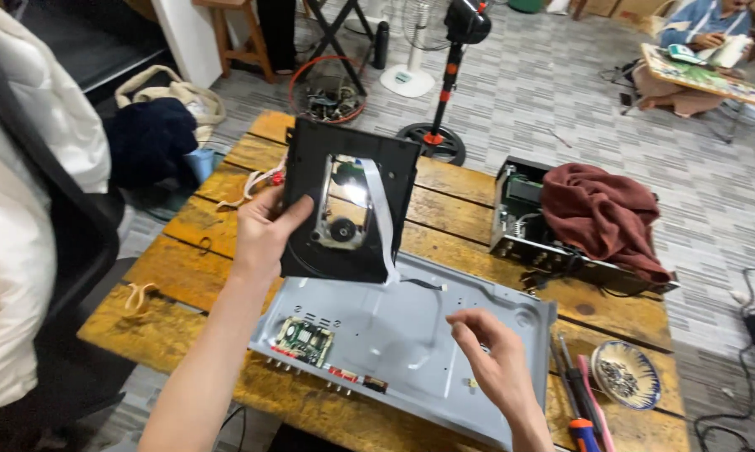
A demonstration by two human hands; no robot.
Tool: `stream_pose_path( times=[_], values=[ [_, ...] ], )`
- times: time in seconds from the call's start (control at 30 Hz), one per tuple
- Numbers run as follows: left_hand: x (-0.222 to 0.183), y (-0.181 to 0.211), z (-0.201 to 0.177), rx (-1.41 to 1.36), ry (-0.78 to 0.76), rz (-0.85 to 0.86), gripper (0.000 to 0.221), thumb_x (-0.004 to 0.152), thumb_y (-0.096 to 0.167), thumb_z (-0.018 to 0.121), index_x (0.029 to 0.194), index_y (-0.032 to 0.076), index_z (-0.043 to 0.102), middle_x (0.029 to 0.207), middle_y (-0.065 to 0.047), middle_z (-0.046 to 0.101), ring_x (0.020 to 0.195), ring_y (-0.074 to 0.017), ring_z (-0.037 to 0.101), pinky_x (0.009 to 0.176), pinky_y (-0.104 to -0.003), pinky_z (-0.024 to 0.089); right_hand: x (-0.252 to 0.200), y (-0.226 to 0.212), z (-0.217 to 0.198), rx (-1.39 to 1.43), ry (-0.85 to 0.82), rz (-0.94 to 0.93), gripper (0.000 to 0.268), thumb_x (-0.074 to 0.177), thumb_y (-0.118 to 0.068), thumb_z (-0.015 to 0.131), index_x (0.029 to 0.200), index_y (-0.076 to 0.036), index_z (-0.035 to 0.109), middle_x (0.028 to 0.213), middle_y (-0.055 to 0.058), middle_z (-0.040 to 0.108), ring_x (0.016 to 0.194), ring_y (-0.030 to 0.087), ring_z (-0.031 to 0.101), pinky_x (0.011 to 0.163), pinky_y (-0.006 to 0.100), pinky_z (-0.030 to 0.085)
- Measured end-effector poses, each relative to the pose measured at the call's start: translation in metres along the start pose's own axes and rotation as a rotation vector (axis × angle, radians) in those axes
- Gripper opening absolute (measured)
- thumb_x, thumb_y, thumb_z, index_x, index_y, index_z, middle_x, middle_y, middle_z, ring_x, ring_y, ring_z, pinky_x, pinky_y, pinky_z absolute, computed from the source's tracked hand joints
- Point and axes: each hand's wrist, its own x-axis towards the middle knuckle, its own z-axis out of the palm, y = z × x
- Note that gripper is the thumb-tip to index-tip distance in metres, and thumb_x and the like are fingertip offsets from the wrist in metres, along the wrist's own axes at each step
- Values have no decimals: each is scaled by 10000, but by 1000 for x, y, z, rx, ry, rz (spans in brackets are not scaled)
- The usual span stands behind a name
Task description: Disassembling an electronic device by removing screws and internal components on a workbench
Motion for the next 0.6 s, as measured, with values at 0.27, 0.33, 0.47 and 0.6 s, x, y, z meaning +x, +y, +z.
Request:
stream_pose_path(
  times=[0.27,0.33,0.47,0.6],
  values=[
    [-21,-17,43,43,-58,-122,204,803,87,804,995,35,758,867,-39,748,735,-91,634,657,-212,539,26,-14,-7,-7,-2,-222,706,724,-352,658,1361,-136,441,1352,83,602,1212,198,589,1022,398,467],
    [-26,-23,52,45,-74,-154,214,803,88,805,1004,34,753,893,-54,754,765,-108,648,689,-216,552,26,-23,-3,-54,-50,-261,1110,579,-459,703,1537,-153,230,1509,146,486,1334,256,522,1113,486,409],
    [-34,-36,65,-39,-133,-235,170,844,134,776,987,50,738,854,-31,732,748,-105,643,676,-273,577,28,-35,7,-155,-115,-113,1255,641,-389,794,1575,-184,-19,1554,166,393,1410,305,433,1091,520,367],
    [-35,-51,62,-7,-125,-292,134,863,135,766,976,67,741,860,-15,718,771,-93,623,709,-257,559,39,-10,-1,-32,-252,29,904,826,-375,659,1553,-74,213,1577,123,406,1350,286,552,1080,401,444]
  ],
)
